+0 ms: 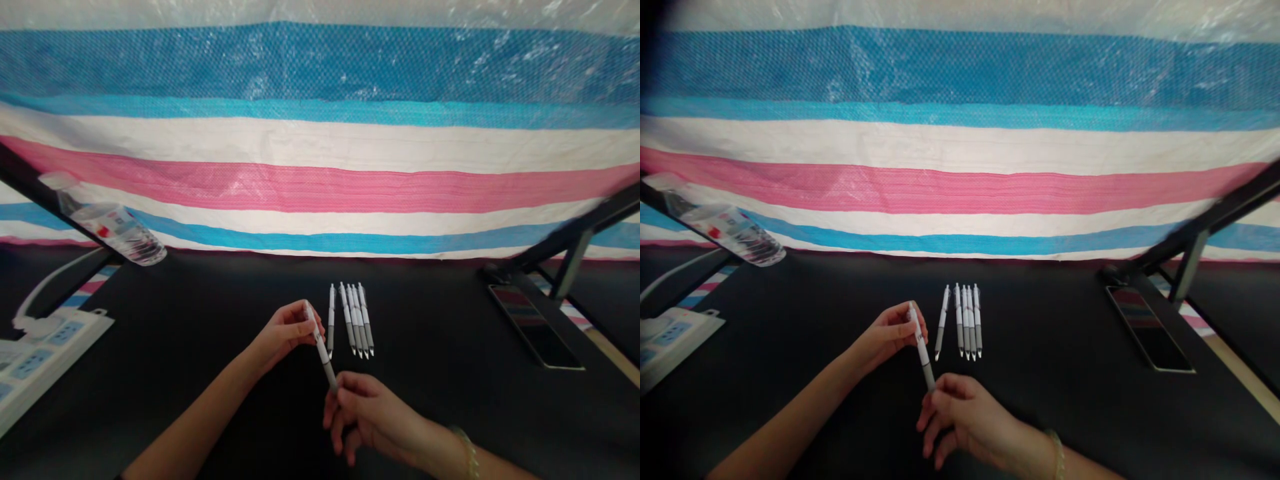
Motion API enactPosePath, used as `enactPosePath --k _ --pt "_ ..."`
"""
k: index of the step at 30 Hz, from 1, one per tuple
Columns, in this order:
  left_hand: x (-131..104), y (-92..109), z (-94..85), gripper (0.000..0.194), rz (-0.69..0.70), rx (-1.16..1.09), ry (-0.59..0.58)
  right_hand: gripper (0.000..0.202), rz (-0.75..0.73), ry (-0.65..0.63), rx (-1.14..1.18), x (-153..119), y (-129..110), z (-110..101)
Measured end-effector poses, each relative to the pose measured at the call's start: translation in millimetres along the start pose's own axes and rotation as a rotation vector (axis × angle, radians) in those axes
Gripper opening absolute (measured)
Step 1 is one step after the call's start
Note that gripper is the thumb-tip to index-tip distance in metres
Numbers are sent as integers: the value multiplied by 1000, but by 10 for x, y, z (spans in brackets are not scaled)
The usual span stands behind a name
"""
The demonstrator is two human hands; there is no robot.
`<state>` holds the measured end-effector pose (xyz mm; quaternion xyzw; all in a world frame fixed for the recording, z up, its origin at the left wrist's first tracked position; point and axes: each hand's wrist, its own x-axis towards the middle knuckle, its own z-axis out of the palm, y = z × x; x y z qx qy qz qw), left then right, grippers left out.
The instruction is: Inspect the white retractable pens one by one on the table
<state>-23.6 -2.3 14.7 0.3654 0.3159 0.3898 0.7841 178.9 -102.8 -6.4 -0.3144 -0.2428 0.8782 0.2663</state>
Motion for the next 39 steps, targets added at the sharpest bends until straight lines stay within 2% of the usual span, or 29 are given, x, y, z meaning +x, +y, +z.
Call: enactPosePath --k 3,6,14,18,22,26,32,35,39 --pt "-11 -1 13 26 -4 1 -14 42 14 2 -62 8 32 -18" --pt "-16 -11 31 26 0 -16 -27 49 9 7 -28 34 89 -65" --pt "14 -96 54 24 60 -90 -50 47 25 -6 38 54 72 -91" --pt "8 -153 113 23 76 -121 19 41 20 -9 80 63 55 -89" --pt "-44 -173 215 26 48 -82 117 44 2 -11 108 81 47 -105" --pt "-76 -194 266 36 62 -52 157 43 14 -23 134 78 17 -105" --pt "-49 -228 245 46 16 -131 132 38 15 -37 165 70 -4 -100" --pt "-47 -218 250 50 24 -114 164 41 19 -24 172 63 -18 -95" --pt "-63 -183 275 82 94 31 220 56 47 -49 167 31 -70 -66"
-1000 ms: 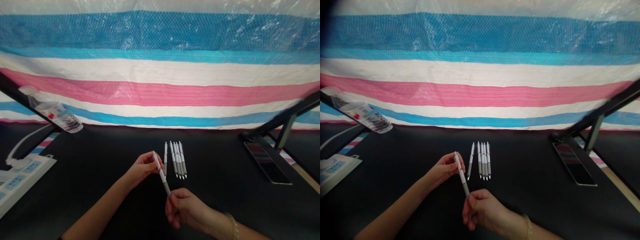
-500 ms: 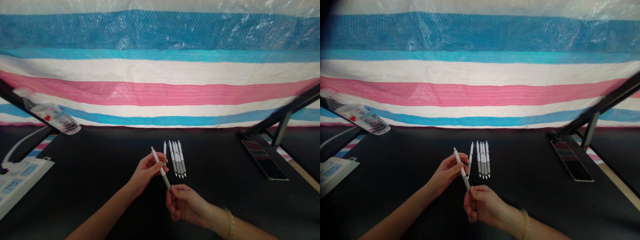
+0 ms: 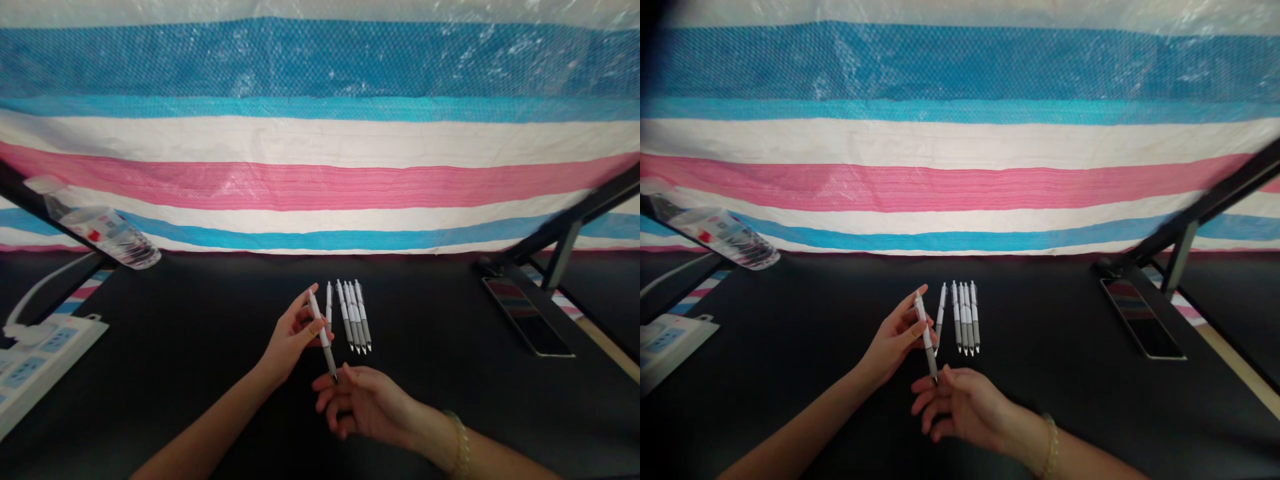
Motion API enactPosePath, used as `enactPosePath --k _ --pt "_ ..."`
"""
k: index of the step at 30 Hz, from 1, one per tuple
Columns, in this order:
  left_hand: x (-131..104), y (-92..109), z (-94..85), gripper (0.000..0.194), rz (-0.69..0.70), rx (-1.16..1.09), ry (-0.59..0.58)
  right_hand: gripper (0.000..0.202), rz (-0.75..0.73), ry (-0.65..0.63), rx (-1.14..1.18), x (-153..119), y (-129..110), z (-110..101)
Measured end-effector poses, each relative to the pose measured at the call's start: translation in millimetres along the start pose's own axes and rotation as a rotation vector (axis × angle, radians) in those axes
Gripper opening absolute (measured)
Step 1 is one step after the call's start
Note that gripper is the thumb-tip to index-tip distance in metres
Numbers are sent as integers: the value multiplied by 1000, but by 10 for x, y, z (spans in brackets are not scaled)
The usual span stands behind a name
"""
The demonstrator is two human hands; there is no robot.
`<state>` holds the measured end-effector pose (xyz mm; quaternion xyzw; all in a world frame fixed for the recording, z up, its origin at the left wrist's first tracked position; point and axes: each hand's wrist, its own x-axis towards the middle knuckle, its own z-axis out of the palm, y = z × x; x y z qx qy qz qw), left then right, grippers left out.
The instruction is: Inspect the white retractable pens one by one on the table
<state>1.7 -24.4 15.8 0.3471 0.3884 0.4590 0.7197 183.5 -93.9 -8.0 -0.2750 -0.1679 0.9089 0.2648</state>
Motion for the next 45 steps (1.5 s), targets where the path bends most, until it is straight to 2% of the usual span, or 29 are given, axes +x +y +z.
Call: enactPosePath --k 2,3,7,10,16,22,26,30,37,45 --pt "-8 19 6 92 34 67 1 58 -3 -28 11 -18 -22 17" --pt "-10 26 7 91 42 90 -3 57 -7 -39 19 -24 -29 22" --pt "-7 29 0 67 31 140 -33 56 6 -75 37 -26 -36 19" --pt "-2 20 -8 62 17 160 -34 57 18 -84 48 -16 -33 13" --pt "5 25 -11 67 17 175 -34 59 17 -82 43 -28 -52 41" --pt "13 38 -8 62 27 171 -4 60 27 -70 39 -26 -55 46" --pt "12 52 2 70 32 161 8 59 21 -72 34 -21 -48 41" --pt "22 53 -8 65 40 147 26 59 24 -72 28 -19 -41 33" --pt "31 66 -19 67 40 125 37 60 20 -65 35 -31 -41 47" --pt "78 65 -91 67 85 230 100 51 15 -50 -18 -42 -35 63"
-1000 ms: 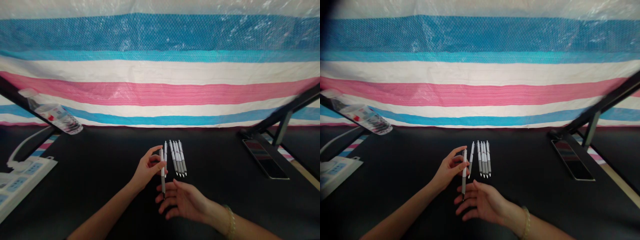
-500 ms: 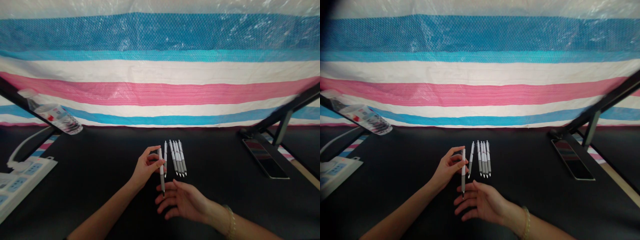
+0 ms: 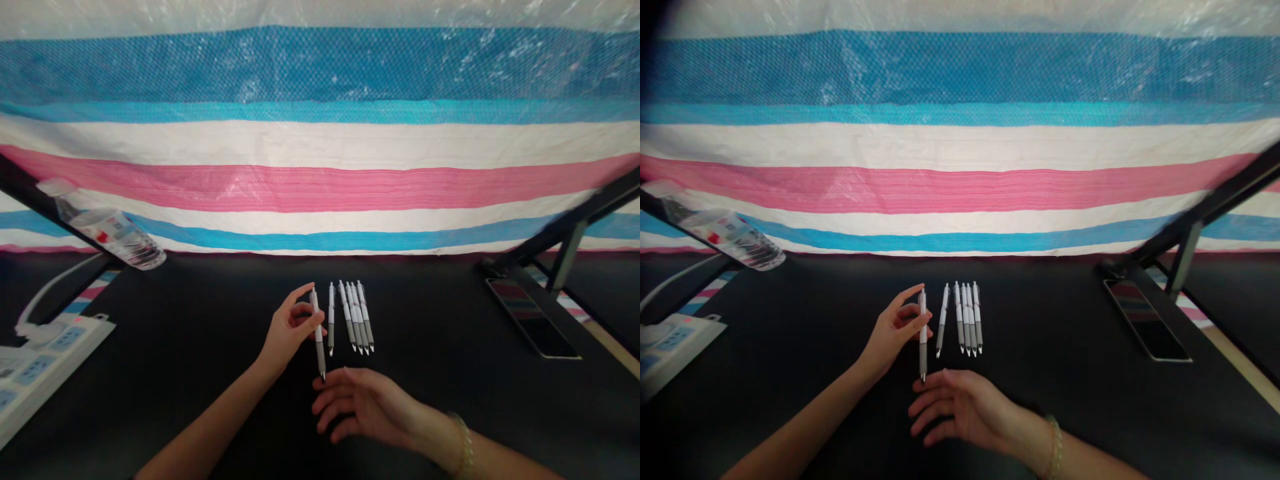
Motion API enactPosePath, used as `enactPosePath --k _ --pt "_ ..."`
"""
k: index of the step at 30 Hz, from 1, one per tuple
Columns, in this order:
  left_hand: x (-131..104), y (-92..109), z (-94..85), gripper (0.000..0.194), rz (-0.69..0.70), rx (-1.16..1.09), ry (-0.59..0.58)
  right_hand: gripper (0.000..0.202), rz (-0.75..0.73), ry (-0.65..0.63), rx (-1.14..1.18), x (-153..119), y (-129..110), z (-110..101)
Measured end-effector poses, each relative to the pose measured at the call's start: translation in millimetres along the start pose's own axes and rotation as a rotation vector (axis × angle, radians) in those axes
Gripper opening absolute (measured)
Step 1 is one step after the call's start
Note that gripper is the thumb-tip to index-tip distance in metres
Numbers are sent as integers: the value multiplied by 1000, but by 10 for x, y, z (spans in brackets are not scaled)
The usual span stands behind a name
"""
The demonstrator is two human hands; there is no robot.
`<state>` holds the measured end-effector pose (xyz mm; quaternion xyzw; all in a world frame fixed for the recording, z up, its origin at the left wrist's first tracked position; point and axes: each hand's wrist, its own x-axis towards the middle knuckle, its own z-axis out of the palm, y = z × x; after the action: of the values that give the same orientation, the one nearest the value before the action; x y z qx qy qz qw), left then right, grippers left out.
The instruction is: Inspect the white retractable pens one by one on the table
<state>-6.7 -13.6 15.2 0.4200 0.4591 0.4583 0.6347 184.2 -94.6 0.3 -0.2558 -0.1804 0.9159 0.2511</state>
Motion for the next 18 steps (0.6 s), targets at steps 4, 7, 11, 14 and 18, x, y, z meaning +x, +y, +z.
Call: enactPosePath --k 4,7,11,14,18 --pt "64 -19 -53 58 156 224 93 51 -10 9 -29 -2 2 16" --pt "108 -25 -66 59 285 347 142 49 -16 9 -29 0 9 9" --pt "132 -56 -73 59 333 397 111 46 -18 13 -31 -1 20 8" --pt "119 -76 -97 47 383 508 -18 45 -27 10 -53 -7 16 25" --pt "77 -44 -133 55 480 739 -289 35 -110 8 -210 -11 -22 11"
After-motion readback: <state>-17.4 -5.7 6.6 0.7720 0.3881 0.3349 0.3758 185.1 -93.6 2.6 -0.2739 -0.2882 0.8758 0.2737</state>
